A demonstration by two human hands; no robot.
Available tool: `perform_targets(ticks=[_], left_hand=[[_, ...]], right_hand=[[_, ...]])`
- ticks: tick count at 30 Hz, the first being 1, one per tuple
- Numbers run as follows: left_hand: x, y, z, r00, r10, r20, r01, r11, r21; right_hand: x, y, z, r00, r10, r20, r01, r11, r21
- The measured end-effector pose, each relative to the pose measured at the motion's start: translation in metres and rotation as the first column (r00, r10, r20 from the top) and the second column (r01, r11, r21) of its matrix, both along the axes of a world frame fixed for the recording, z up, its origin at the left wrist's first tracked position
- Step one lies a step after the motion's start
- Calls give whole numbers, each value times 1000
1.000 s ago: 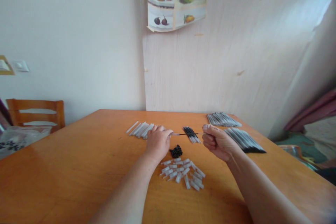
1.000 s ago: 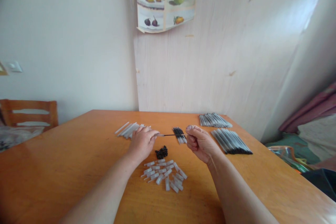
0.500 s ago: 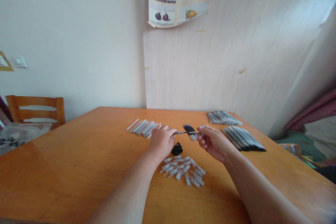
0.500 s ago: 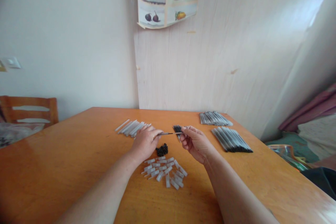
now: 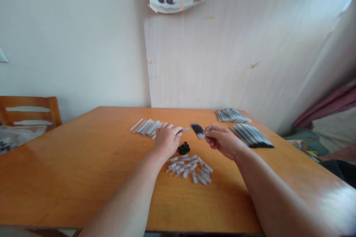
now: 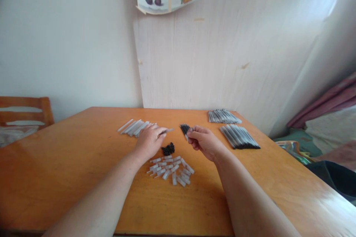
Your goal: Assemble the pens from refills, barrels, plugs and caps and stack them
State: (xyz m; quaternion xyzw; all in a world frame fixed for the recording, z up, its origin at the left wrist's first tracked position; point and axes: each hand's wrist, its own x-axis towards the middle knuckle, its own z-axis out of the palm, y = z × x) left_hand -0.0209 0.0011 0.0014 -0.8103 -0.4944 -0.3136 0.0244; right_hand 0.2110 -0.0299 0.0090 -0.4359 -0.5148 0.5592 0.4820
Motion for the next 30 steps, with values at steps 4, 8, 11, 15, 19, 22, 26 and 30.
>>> perform_targets(ticks=[4,8,11,15,19,22,26,30], left_hand=[[-2,5,0,994,-25,107,23,1000,21],[-4,10,-1,961,-62,268,66,998,-6],[-3,12,-2,921,-61,385,89,994,-56],[-2,14,-4,879,-26,475,91,989,-114],[-2,16,-6,872,-25,489,100,987,-127],[-2,17,-6,867,-24,497,111,983,-146],[-1,17,-7,848,-23,529,132,977,-169],[0,20,-10,816,-39,576,172,969,-179]], right_hand=[[2,-2,-2,954,85,288,-88,996,-2],[1,-1,-8,865,167,474,-183,983,-12],[-2,1,-14,828,132,545,-176,984,28],[-10,6,-23,757,-57,651,-123,966,227],[-20,8,-31,698,-103,709,-189,928,322],[-25,9,-36,696,-70,714,-231,920,315],[-28,11,-38,688,-73,722,-251,910,331],[-30,14,-40,658,-94,747,-270,897,351]])
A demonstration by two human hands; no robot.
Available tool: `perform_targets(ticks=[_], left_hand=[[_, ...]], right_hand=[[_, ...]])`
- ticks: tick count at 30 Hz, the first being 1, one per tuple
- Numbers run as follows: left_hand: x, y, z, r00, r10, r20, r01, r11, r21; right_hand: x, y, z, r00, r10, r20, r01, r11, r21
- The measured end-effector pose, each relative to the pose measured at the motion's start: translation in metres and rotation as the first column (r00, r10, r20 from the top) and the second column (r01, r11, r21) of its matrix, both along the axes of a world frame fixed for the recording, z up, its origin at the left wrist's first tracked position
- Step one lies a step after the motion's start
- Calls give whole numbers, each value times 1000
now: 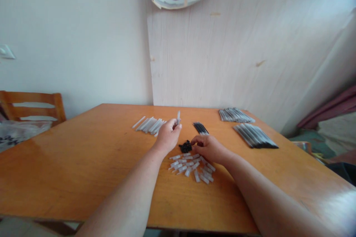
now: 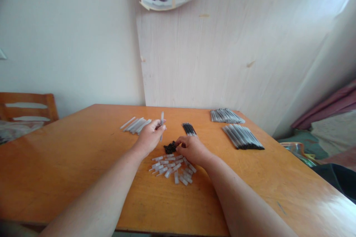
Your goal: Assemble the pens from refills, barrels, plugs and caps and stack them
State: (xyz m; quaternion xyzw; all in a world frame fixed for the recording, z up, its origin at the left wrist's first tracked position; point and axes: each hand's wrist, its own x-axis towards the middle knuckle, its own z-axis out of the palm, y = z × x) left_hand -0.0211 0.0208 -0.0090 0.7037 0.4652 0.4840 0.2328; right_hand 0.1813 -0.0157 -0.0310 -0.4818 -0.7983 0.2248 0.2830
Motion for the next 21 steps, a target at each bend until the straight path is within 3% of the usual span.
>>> perform_targets(ticks=[7,14,18,21], left_hand=[[1,-1,0,996,-30,89,35,998,-49],[2,-9,8,931,-104,350,166,974,-152],[3,-8,5,960,-130,248,166,977,-131],[6,-8,2,980,-175,94,181,982,-58]], right_hand=[[-2,1,0,999,-25,44,24,1000,10],[0,-2,10,995,-99,4,99,995,34],[2,-4,21,963,-192,-189,195,981,0],[3,-8,31,872,-223,-435,190,975,-119]])
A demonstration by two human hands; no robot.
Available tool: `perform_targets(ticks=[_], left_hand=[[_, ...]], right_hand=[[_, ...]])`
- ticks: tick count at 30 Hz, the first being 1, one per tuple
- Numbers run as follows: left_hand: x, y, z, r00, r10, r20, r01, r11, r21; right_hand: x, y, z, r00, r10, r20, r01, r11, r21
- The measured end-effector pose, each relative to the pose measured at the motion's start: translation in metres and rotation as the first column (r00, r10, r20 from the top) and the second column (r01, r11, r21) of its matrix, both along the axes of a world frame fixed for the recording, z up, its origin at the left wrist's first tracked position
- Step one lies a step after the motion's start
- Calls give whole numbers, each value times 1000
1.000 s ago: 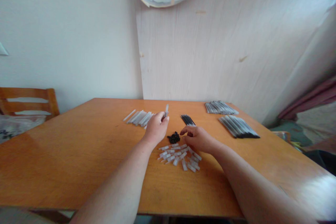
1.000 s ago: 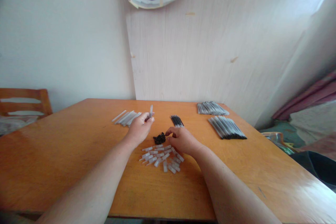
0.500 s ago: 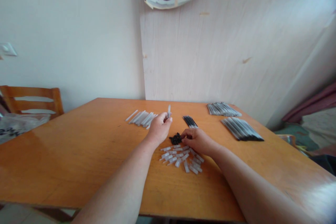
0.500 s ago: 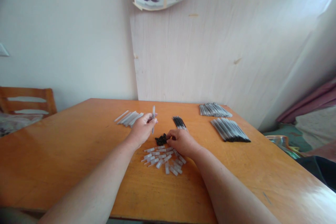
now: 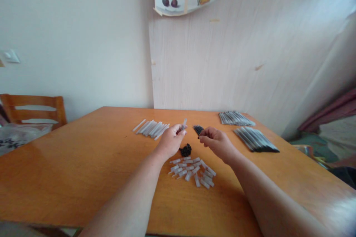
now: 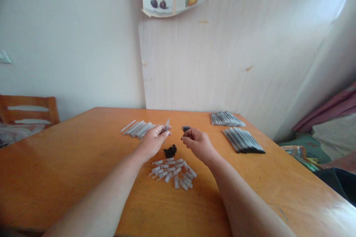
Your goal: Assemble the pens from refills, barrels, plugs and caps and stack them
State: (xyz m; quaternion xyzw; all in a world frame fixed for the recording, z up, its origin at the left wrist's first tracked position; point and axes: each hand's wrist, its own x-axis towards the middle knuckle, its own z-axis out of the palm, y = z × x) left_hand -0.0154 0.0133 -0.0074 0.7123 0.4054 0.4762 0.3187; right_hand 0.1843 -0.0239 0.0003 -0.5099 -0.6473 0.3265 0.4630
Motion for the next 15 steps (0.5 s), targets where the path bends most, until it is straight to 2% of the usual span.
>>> perform_targets(ticks=[3,6,10,15], left_hand=[[2,-2,-2,993,3,-116,8,996,89],[3,-6,-1,972,31,-232,2,990,141],[4,-12,3,922,72,-381,24,970,243],[5,-15,7,881,109,-461,42,952,305]], right_hand=[[1,-4,7,975,12,-222,-13,1000,-3],[0,-8,12,941,44,-336,-30,998,47],[-2,-11,15,924,68,-375,-27,993,114],[-4,-11,13,939,58,-340,-8,989,147]])
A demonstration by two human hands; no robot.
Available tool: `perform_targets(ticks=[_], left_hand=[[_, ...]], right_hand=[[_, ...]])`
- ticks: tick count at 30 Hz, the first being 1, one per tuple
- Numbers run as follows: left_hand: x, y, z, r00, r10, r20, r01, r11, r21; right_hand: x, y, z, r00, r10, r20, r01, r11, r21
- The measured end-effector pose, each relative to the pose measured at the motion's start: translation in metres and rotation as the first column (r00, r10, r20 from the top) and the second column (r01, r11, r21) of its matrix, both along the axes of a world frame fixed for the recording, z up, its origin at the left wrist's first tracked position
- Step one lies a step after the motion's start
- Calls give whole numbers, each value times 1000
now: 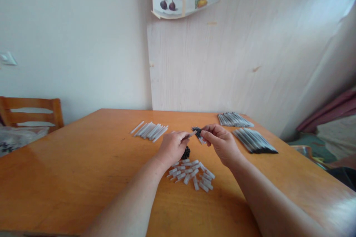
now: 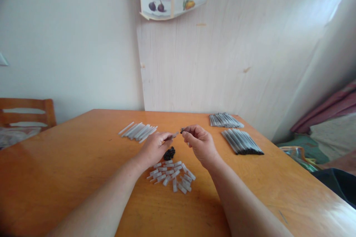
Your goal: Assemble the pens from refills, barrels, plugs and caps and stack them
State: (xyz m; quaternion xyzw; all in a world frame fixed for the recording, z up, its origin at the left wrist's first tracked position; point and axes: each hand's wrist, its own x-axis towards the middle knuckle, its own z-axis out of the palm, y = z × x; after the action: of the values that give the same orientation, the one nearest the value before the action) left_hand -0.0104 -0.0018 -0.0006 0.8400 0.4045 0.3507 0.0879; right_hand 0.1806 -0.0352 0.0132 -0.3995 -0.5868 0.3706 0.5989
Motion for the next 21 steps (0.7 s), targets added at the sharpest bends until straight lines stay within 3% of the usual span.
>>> perform_targets(ticks=[21], left_hand=[[0,-4,0,998,-1,-62,1,1000,-5]], right_hand=[[-5,-3,3,985,-73,155,73,997,3]])
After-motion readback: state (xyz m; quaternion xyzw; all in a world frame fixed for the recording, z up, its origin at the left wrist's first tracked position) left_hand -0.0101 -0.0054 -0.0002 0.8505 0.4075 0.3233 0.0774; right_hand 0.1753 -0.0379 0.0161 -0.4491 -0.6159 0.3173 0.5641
